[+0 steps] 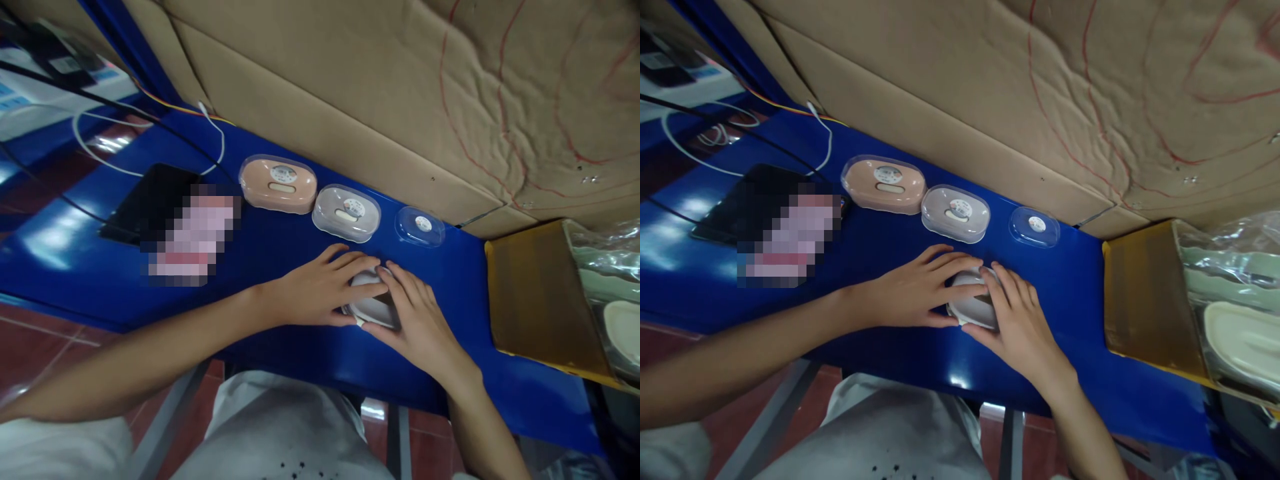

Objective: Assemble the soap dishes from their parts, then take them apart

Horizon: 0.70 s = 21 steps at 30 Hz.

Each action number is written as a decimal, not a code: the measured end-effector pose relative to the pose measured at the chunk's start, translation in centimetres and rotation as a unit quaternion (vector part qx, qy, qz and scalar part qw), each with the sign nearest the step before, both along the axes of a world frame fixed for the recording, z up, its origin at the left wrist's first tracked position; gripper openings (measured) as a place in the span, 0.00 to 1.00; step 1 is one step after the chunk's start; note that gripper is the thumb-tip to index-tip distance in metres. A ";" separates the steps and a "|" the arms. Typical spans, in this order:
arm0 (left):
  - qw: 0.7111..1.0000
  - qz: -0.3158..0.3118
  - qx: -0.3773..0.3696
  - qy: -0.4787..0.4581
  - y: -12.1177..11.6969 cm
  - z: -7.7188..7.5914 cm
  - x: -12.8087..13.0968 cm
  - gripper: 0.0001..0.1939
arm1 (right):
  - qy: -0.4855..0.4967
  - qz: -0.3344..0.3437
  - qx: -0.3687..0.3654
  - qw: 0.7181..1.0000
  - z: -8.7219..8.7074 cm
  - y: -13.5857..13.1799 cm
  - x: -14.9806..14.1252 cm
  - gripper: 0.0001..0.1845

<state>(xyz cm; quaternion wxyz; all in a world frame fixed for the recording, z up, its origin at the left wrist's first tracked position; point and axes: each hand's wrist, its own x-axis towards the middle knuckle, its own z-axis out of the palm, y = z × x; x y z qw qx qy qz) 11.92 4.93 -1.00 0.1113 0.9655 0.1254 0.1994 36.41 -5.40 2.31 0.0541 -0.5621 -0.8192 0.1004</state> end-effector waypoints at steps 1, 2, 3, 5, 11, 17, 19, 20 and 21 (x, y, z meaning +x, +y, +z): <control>1.000 0.002 -0.005 0.002 0.0 0.0 -0.1 0.43 | 0.005 0.002 -0.005 1.000 0.0 0.0 0.1 0.49; 1.000 0.001 -0.009 0.005 0.0 0.0 -0.2 0.44 | 0.009 0.004 -0.011 1.000 0.1 -0.1 0.1 0.50; 1.000 0.000 -0.012 0.006 0.0 0.0 -0.2 0.45 | 0.011 0.005 -0.016 1.000 0.1 -0.2 0.2 0.52; 1.000 -0.006 -0.019 0.007 0.0 -0.1 -0.2 0.46 | 0.010 0.005 -0.026 1.000 0.3 -0.4 0.2 0.53; 0.999 -0.026 -0.034 0.022 -0.2 -0.4 0.1 0.40 | -0.006 0.017 -0.061 0.998 1.1 -0.9 0.6 0.55; 0.999 -0.013 -0.040 0.019 0.1 -0.2 -0.1 0.34 | -0.016 0.003 -0.069 0.997 1.4 -1.5 1.6 0.55; 0.999 -0.008 -0.037 0.019 0.2 0.0 -0.2 0.34 | -0.019 0.007 -0.067 0.998 1.0 -1.6 1.5 0.55; 0.999 -0.007 -0.034 0.020 0.3 0.1 -0.2 0.34 | -0.020 0.008 -0.062 0.998 0.7 -1.6 1.3 0.54; 0.999 -0.006 -0.031 0.022 0.3 0.2 -0.2 0.35 | -0.022 0.007 -0.057 0.998 0.4 -1.5 1.2 0.54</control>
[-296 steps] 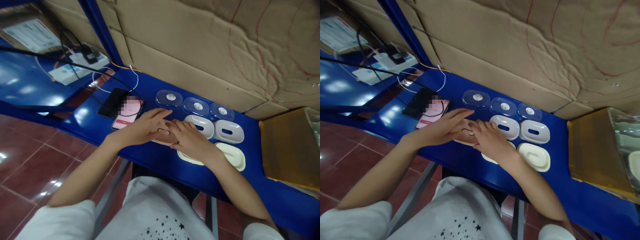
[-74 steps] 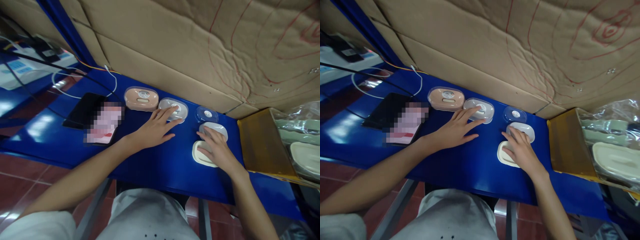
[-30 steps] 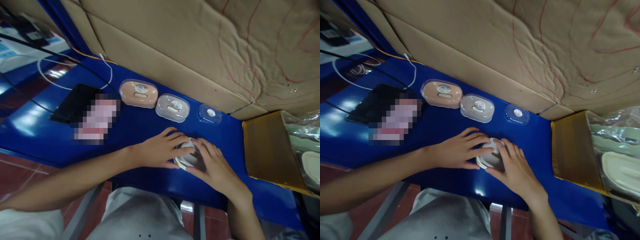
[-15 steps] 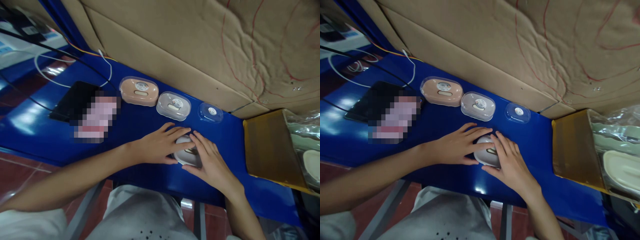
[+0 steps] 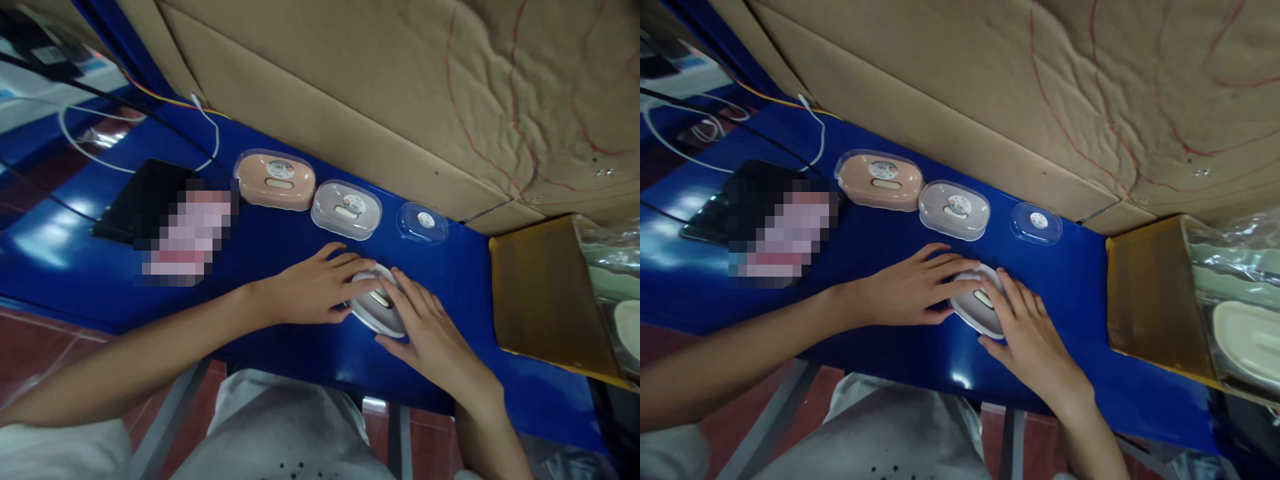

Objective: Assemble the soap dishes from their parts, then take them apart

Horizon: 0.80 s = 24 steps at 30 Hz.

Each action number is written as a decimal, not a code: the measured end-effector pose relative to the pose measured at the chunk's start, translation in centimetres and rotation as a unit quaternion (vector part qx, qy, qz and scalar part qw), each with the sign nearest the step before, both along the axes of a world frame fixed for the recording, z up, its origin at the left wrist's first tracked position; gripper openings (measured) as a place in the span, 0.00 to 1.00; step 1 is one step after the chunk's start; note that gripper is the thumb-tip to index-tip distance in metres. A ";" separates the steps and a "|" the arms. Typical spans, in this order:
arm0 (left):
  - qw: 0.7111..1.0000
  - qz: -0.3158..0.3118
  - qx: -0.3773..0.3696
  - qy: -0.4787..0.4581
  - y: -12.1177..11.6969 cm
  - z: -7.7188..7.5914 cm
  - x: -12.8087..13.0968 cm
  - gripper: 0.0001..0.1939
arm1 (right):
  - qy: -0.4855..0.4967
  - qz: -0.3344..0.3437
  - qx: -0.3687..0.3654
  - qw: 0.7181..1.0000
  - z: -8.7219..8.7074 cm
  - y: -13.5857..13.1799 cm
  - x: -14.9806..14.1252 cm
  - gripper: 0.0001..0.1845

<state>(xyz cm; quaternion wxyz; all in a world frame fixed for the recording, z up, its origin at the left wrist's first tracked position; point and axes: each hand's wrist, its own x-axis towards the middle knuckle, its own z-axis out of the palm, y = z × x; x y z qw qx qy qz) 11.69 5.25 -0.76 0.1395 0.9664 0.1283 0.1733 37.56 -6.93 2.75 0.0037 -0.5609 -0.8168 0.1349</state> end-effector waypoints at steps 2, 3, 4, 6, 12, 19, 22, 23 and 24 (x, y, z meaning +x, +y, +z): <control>1.000 0.005 0.009 0.006 0.1 0.2 0.0 0.35 | -0.002 -0.006 0.014 1.000 -0.4 0.2 -0.4 0.51; 1.000 0.010 0.015 0.010 0.1 0.3 -0.1 0.35 | -0.001 -0.009 0.021 1.000 -0.6 0.3 -0.5 0.50; 1.000 0.014 0.020 0.015 0.2 0.4 -0.1 0.35 | 0.002 -0.010 0.027 1.000 -0.7 0.5 -0.6 0.49; 0.999 0.020 0.025 0.021 0.2 0.5 -0.2 0.34 | 0.017 -0.004 0.033 0.999 -0.8 1.0 -0.6 0.48; 0.999 0.049 0.020 0.005 0.2 0.7 -0.3 0.34 | 0.070 0.014 0.029 0.997 -1.1 2.2 0.1 0.49; 0.999 0.044 0.020 0.021 0.5 -0.3 -0.4 0.29 | 0.071 0.020 0.014 0.997 -0.8 2.2 0.2 0.49; 0.998 0.051 0.027 0.034 0.6 -0.3 -0.5 0.28 | 0.089 0.012 0.015 0.996 -0.7 2.4 0.7 0.50; 0.998 0.054 0.029 0.033 0.6 -0.3 -0.5 0.28 | 0.098 0.013 0.017 0.995 -0.7 2.5 1.0 0.50; 0.997 0.057 0.030 0.033 0.6 -0.2 -0.5 0.28 | 0.106 0.015 0.019 0.994 -0.8 2.6 1.1 0.49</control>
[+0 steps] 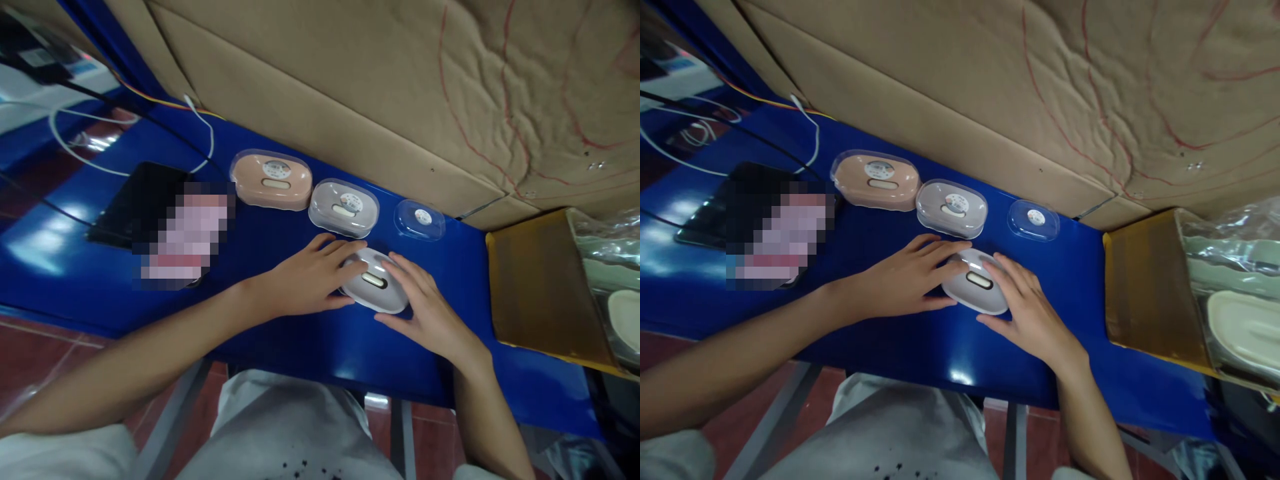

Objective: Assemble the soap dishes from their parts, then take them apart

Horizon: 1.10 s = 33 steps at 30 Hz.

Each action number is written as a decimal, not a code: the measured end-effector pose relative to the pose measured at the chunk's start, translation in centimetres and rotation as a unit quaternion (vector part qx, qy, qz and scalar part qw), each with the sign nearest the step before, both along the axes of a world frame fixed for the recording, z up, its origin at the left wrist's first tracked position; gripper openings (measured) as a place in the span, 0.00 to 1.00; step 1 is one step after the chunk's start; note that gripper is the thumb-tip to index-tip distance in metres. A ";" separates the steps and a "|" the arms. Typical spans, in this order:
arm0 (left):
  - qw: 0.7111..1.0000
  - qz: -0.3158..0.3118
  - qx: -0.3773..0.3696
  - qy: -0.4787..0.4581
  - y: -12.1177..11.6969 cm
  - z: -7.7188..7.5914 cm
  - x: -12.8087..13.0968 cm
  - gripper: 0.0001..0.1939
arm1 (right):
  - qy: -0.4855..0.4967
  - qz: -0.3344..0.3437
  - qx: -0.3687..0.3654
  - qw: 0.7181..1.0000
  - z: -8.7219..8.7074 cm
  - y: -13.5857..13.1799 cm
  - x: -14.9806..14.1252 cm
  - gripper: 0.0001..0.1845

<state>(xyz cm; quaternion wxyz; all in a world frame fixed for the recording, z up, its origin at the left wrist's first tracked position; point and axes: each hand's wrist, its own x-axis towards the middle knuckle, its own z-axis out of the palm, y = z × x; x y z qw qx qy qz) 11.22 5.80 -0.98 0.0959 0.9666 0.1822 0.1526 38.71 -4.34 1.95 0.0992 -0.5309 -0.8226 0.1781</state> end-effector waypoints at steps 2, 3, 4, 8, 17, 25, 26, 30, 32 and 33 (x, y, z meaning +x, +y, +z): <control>1.000 0.007 0.004 0.003 -0.1 0.1 0.0 0.28 | 0.016 0.004 -0.003 1.000 -0.2 0.3 0.3 0.48; 1.000 0.010 0.005 0.007 -0.1 0.1 0.0 0.28 | 0.025 0.004 -0.005 1.000 -0.3 0.4 0.4 0.47; 1.000 0.014 0.006 0.011 -0.1 0.1 0.0 0.29 | 0.035 0.003 -0.006 0.999 -0.4 0.5 0.4 0.46; 1.000 0.025 0.007 0.017 -0.1 0.1 0.1 0.29 | 0.079 0.005 0.007 0.997 -0.8 1.0 0.2 0.42; 1.000 0.021 0.005 -0.002 -0.1 0.1 0.2 0.27 | 0.100 0.009 0.034 0.994 -1.2 1.3 0.3 0.40; 1.000 0.016 -0.005 0.002 -0.1 -0.2 0.3 0.27 | 0.106 0.004 0.020 0.994 -1.7 1.5 0.6 0.40; 1.000 0.015 -0.004 0.003 -0.1 -0.2 0.3 0.27 | 0.107 0.003 0.017 0.994 -1.8 1.5 0.6 0.40; 1.000 0.015 0.004 0.000 -0.1 -0.3 0.2 0.27 | 0.102 0.001 0.017 0.995 -1.8 1.5 0.4 0.39; 1.000 0.017 0.005 0.002 0.0 -0.2 0.2 0.26 | 0.095 0.002 0.024 0.995 -1.7 1.4 0.2 0.38; 1.000 0.018 0.005 0.005 0.0 -0.2 0.1 0.25 | 0.091 0.003 0.026 0.996 -1.6 1.4 0.1 0.37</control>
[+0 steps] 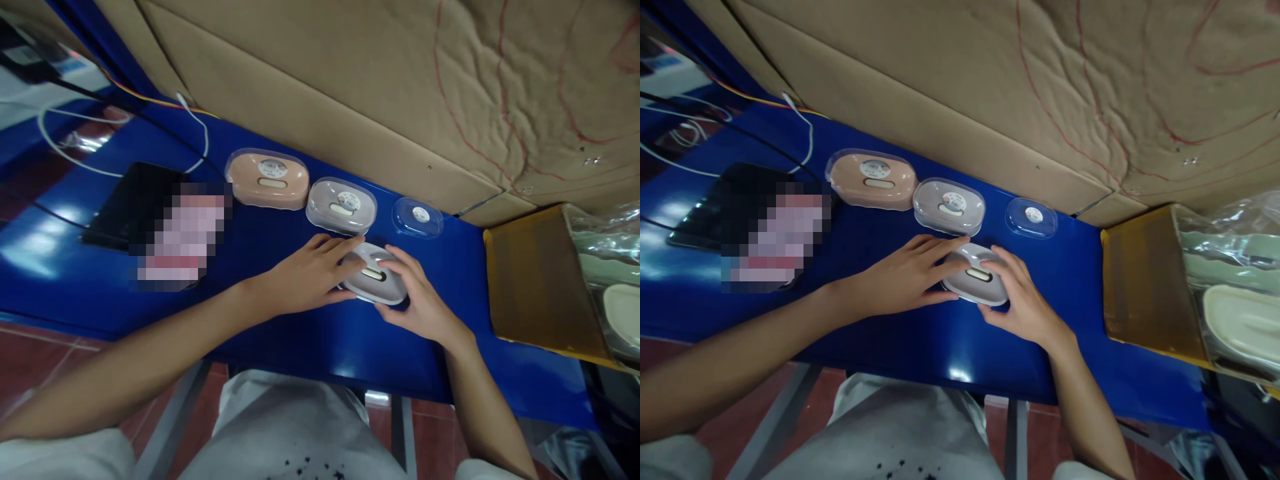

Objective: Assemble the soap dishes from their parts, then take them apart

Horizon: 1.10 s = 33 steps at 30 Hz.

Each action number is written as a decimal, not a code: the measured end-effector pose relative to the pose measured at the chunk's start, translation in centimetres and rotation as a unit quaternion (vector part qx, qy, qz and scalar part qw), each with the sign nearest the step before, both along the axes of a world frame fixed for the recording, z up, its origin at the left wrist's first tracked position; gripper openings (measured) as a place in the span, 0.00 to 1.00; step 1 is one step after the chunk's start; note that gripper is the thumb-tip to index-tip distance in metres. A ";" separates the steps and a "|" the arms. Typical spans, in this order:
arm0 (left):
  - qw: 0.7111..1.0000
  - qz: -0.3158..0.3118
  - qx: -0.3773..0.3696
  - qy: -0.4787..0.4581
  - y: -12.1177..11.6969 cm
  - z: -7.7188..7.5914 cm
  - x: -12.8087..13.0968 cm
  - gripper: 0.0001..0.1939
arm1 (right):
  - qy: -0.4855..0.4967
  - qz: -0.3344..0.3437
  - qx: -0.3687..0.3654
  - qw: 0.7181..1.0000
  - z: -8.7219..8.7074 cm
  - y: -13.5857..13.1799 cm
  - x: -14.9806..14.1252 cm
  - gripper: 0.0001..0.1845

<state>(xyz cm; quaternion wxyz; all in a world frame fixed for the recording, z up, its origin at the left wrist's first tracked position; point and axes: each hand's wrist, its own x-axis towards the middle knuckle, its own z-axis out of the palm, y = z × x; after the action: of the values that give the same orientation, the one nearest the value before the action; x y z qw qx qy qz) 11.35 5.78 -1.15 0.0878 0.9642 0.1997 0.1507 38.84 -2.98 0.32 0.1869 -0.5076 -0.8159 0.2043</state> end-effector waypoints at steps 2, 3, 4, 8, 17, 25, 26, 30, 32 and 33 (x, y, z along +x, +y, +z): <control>1.000 0.002 -0.002 0.005 0.0 0.0 0.0 0.24 | -0.008 0.001 -0.001 1.000 0.0 -0.1 -0.1 0.37; 1.000 0.002 -0.004 0.008 0.0 0.0 -0.1 0.23 | -0.012 0.003 -0.003 1.000 0.0 -0.1 -0.2 0.37; 1.000 0.001 -0.006 0.010 0.1 0.0 -0.1 0.23 | -0.015 0.004 -0.003 1.000 -0.1 -0.1 -0.2 0.37; 1.000 -0.004 -0.013 0.013 0.2 -0.1 0.0 0.23 | -0.028 0.008 0.010 1.000 -0.6 -0.2 -0.4 0.38; 0.999 -0.023 0.007 0.025 0.4 0.0 -0.2 0.24 | -0.073 0.009 0.035 0.997 -0.7 -0.3 -1.0 0.37; 0.999 -0.017 0.024 0.028 0.3 0.3 -0.2 0.27 | -0.099 0.002 0.075 0.992 -0.9 -0.4 -1.7 0.36; 0.999 -0.017 0.024 0.028 0.3 0.3 -0.1 0.26 | -0.100 -0.001 0.077 0.992 -0.9 -0.4 -1.8 0.37; 0.999 -0.012 0.031 0.029 0.2 0.5 0.0 0.25 | -0.097 -0.009 0.087 0.991 -0.8 -0.3 -1.9 0.37; 0.999 -0.007 0.041 0.033 0.2 0.6 0.0 0.24 | -0.093 -0.006 0.092 0.991 -0.8 -0.2 -1.8 0.37; 0.998 -0.004 0.046 0.037 0.2 0.6 0.0 0.24 | -0.092 -0.004 0.092 0.991 -0.9 -0.1 -1.7 0.37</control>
<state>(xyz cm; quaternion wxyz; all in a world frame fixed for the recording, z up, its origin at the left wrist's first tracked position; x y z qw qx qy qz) 11.35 6.01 -0.57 0.0364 0.9729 0.1917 0.1239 37.10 -3.13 -0.54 0.1575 -0.5085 -0.8428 0.0796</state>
